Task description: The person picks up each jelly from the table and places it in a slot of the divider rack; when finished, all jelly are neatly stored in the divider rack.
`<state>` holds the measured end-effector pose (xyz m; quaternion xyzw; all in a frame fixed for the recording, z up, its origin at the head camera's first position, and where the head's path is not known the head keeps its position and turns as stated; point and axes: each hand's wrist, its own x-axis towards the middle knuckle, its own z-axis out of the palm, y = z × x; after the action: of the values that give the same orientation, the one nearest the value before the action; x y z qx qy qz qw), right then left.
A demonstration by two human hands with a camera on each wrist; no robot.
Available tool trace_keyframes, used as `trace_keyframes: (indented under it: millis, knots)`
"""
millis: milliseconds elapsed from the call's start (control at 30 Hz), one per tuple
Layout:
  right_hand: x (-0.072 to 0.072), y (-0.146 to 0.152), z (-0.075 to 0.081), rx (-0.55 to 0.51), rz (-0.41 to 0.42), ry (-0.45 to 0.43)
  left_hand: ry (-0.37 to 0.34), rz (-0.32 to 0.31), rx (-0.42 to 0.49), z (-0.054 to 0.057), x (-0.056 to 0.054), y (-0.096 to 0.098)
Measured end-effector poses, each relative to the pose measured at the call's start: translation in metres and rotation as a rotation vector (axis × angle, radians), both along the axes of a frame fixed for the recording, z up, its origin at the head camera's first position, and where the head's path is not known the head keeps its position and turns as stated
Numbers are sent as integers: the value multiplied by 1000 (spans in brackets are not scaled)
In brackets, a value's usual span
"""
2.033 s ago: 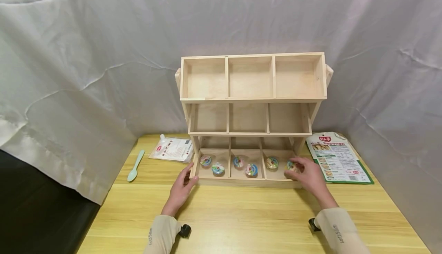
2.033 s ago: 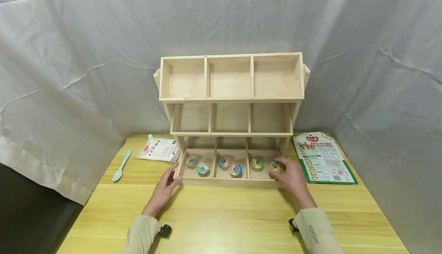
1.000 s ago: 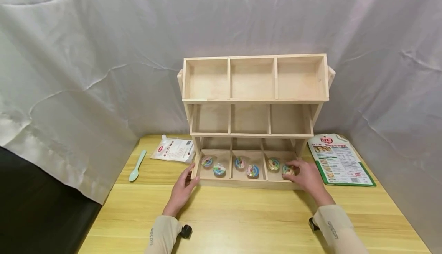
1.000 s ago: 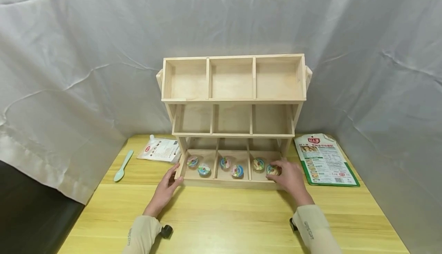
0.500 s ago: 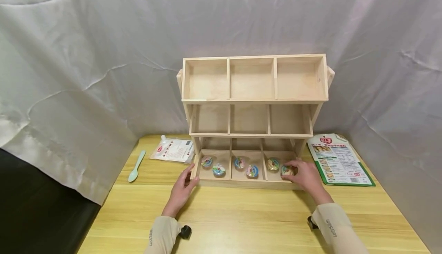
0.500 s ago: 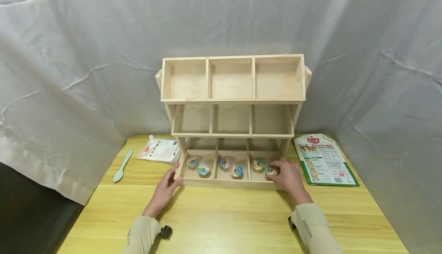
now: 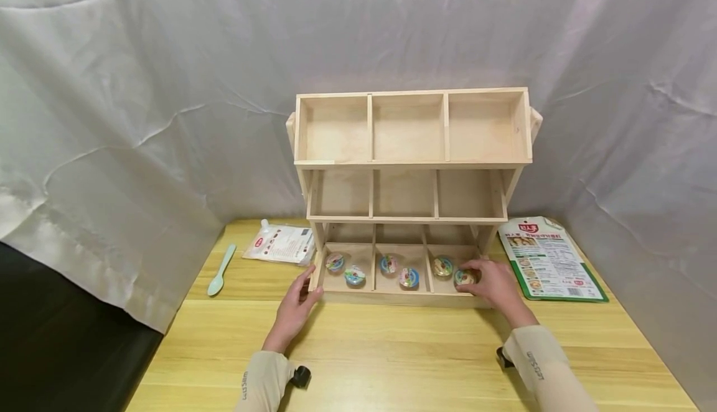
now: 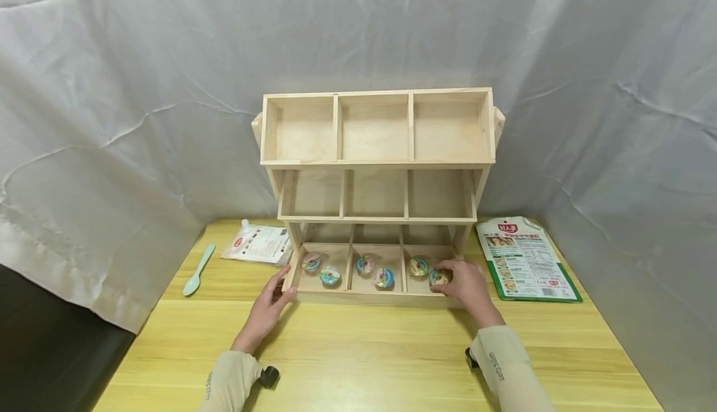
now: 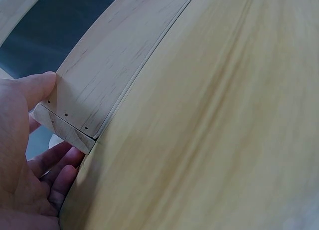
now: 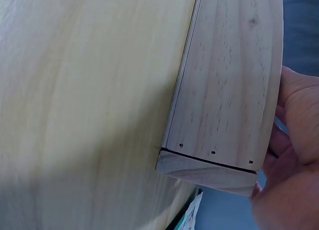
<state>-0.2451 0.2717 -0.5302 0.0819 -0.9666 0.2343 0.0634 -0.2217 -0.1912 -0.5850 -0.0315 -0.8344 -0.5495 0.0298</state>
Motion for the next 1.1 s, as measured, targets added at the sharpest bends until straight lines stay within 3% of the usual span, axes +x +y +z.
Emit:
trace_keyframes:
  millis: [833,1100]
  knots:
    - [2,3,1,-29,32,43,0,-6,7,0,0,-1]
    - [7,3,9,-90,46,-3,1,-5,3,-1,0,-1]
